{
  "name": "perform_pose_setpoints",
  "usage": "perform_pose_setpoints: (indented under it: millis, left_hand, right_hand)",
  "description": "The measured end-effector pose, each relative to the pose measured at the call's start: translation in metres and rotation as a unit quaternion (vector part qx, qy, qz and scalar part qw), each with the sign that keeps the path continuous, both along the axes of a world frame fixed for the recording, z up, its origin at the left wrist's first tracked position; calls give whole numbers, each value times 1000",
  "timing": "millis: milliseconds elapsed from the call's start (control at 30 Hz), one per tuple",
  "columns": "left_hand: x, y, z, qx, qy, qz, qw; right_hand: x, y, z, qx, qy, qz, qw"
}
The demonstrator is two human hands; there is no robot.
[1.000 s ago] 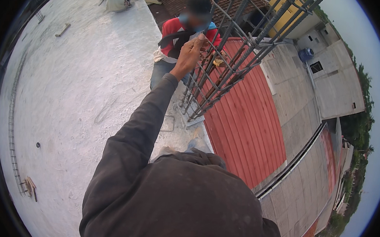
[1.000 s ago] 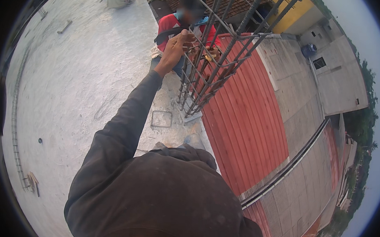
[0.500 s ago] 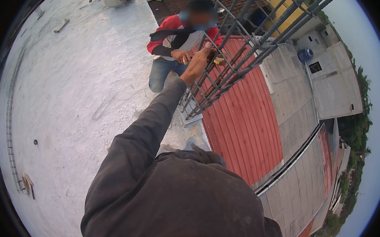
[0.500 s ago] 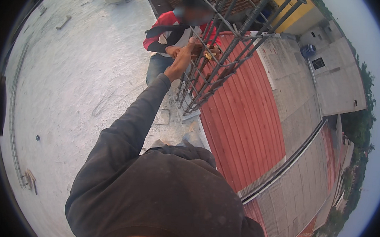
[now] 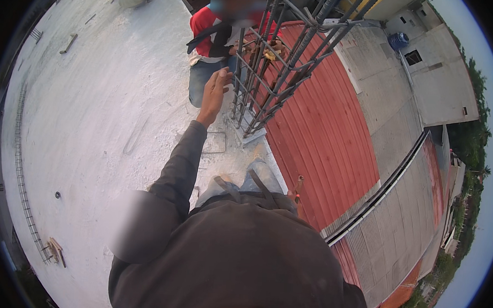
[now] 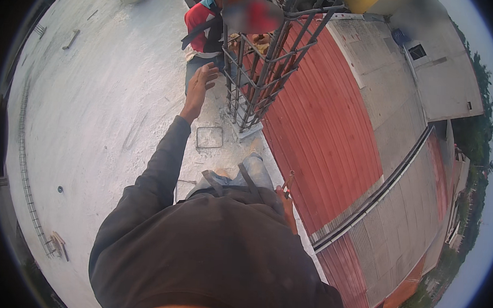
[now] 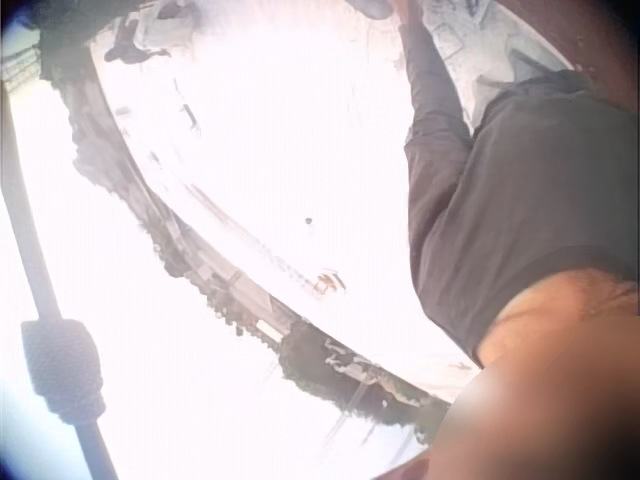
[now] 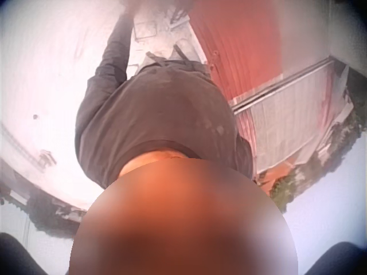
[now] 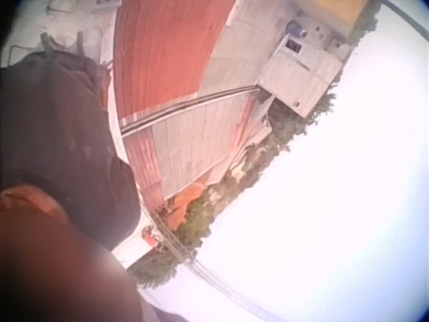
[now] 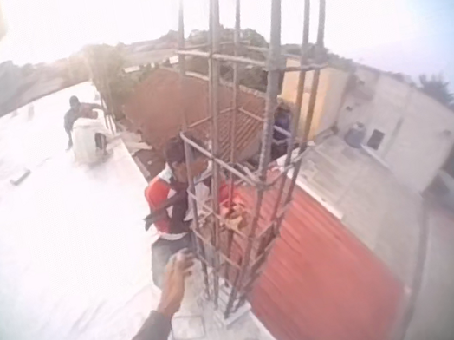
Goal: The person kneels on a rooftop and uses pliers to twist wire ties around the intersections of a vertical rebar cage. A coworker assists nearby. The person repeatedly reaches for wire ties, wraps them around rebar intersections, and twists them tight.
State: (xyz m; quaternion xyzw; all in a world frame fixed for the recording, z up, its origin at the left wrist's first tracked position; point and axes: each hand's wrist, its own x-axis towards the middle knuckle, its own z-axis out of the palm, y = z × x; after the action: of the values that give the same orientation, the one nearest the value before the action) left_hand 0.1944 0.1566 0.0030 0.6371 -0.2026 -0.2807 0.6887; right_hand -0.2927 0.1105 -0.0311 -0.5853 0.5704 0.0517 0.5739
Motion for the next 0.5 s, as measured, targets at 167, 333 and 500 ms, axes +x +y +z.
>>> perform_pose_setpoints:
  millis: [167,333,500]
  left_hand:
    - [-81,144,-171,357,-29,-26,933]
    - [-239,279,-240,507,64,-231,828]
    - [-310,307,-261,441,118,-40,889]
  right_hand:
    - [-21,0,14,24,51,56,997]
    - [-15,-32,42,111,99,230,962]
    - [51,-68,-16,193,111,492,842]
